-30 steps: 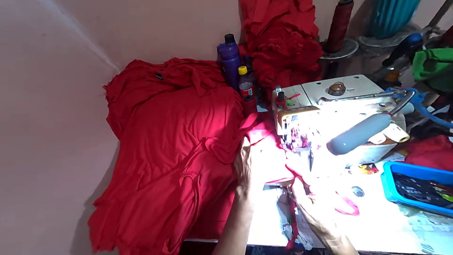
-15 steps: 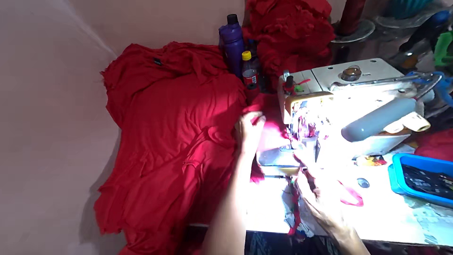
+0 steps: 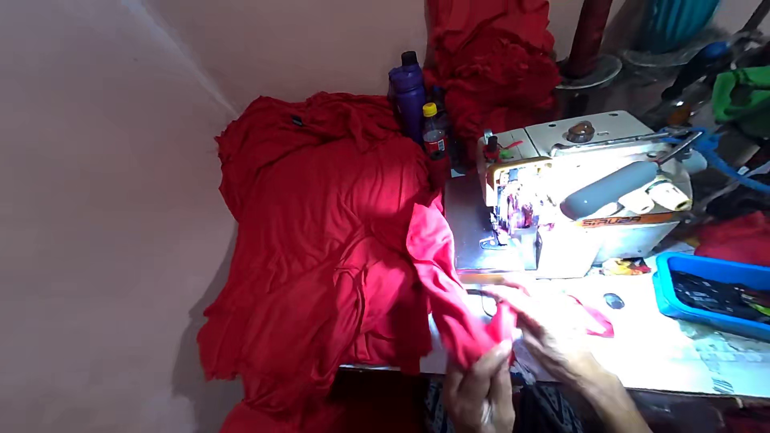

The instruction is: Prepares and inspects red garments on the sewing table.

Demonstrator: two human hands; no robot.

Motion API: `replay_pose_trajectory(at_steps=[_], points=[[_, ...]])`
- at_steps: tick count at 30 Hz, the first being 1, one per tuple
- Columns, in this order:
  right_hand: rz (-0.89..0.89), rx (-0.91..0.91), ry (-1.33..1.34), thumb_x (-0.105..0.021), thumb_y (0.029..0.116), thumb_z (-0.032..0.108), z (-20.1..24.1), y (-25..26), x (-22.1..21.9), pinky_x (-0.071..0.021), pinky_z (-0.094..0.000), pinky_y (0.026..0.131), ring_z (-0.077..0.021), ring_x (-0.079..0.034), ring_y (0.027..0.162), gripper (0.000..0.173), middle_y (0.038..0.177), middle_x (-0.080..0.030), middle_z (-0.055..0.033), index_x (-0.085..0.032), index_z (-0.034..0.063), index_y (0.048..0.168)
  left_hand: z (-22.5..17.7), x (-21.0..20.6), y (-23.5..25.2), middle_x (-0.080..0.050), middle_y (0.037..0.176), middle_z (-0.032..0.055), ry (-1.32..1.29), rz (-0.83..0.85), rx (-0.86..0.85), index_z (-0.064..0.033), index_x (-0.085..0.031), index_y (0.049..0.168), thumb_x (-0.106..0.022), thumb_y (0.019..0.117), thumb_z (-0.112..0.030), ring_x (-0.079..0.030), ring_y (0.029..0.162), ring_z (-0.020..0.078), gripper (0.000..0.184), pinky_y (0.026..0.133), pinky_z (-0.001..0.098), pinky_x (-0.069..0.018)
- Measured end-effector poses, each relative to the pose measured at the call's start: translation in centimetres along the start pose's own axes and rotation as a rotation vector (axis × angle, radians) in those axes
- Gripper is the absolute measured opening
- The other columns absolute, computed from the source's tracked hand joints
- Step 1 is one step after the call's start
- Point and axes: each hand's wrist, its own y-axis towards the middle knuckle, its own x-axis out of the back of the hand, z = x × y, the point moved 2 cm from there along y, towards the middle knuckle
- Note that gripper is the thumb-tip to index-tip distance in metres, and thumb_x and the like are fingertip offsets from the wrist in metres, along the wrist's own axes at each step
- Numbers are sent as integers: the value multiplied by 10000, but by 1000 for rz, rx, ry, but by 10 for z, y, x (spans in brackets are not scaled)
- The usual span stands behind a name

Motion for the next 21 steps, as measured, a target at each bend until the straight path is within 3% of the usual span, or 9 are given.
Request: replay_pose_trajectory(at_steps=[1, 2, 3, 6, 8, 9, 12, 15, 21], points=[[-80, -110, -211, -617, 892, 43, -4, -6, 10, -539, -608, 802, -450, -707, 939, 215, 981, -720, -276, -749, -71, 1018, 7, -13, -3, -707, 911, 23, -44, -5, 53, -61, -764, 926, -704, 894, -114, -653, 917, -23, 86, 851, 120, -529], [-147, -193, -365, -593, 881, 40, -11, -8, 20, -497, -685, 764, -548, -677, 911, 225, 939, -687, -346, -715, -130, 963, 12, -23, -4, -718, 866, 65, -103, -1, 112, -1, -772, 886, -714, 851, -72, -665, 878, -2, 99, 832, 123, -531], [-205, -229, -451, -548, 892, 38, -15, -8, 28, -493, -681, 764, -568, -662, 919, 240, 944, -673, -353, -693, -143, 957, 14, -32, -5, -723, 847, 90, -161, 17, 164, 41, -765, 874, -707, 833, -39, -672, 853, 5, 106, 820, 124, -533], [-308, -130, -393, -470, 913, 49, -4, -23, 38, -532, -460, 666, -382, -682, 770, 274, 835, -689, -240, -707, -86, 897, 4, -37, -16, -716, 885, 96, -192, 69, 181, 23, -749, 906, -688, 859, -63, -664, 892, 3, 116, 840, 121, -524], [-282, -82, -296, -477, 949, 101, 7, -43, 39, -551, -356, 717, -285, -713, 798, 297, 845, -727, -199, -729, -46, 891, -2, -25, -28, -715, 923, 98, -143, 110, 191, -14, -756, 932, -687, 884, -69, -660, 948, 4, 100, 877, 122, -515], [-254, -71, -262, -472, 965, 113, 7, -53, 40, -520, -333, 690, -259, -680, 758, 302, 806, -697, -191, -715, -46, 883, -3, -18, -34, -716, 925, 98, -116, 128, 207, -24, -758, 936, -685, 887, -62, -658, 954, 3, 96, 884, 121, -511], [-154, -130, -162, -487, 969, 86, 5, -73, 46, -521, -241, 761, -187, -688, 781, 303, 831, -713, -228, -711, -115, 929, -8, 0, -46, -706, 919, 122, -37, 162, 238, -28, -761, 939, -688, 882, -45, -652, 948, 23, 95, 891, 120, -495], [-106, -201, -63, -499, 961, 82, 9, -85, 49, -482, -170, 721, -93, -640, 723, 289, 748, -681, -192, -685, -118, 866, -12, 8, -53, -687, 959, 74, 5, 168, 188, -91, -728, 959, -683, 914, -85, -634, 982, -11, 64, 910, 103, -483], [-60, -323, 51, -519, 932, 63, 12, -95, 46, -454, -122, 693, 6, -587, 681, 259, 693, -646, -128, -672, -107, 811, -12, 14, -56, -656, 981, 55, 29, 175, 160, -122, -726, 979, -682, 927, -111, -615, 984, -38, 70, 906, 82, -474]])
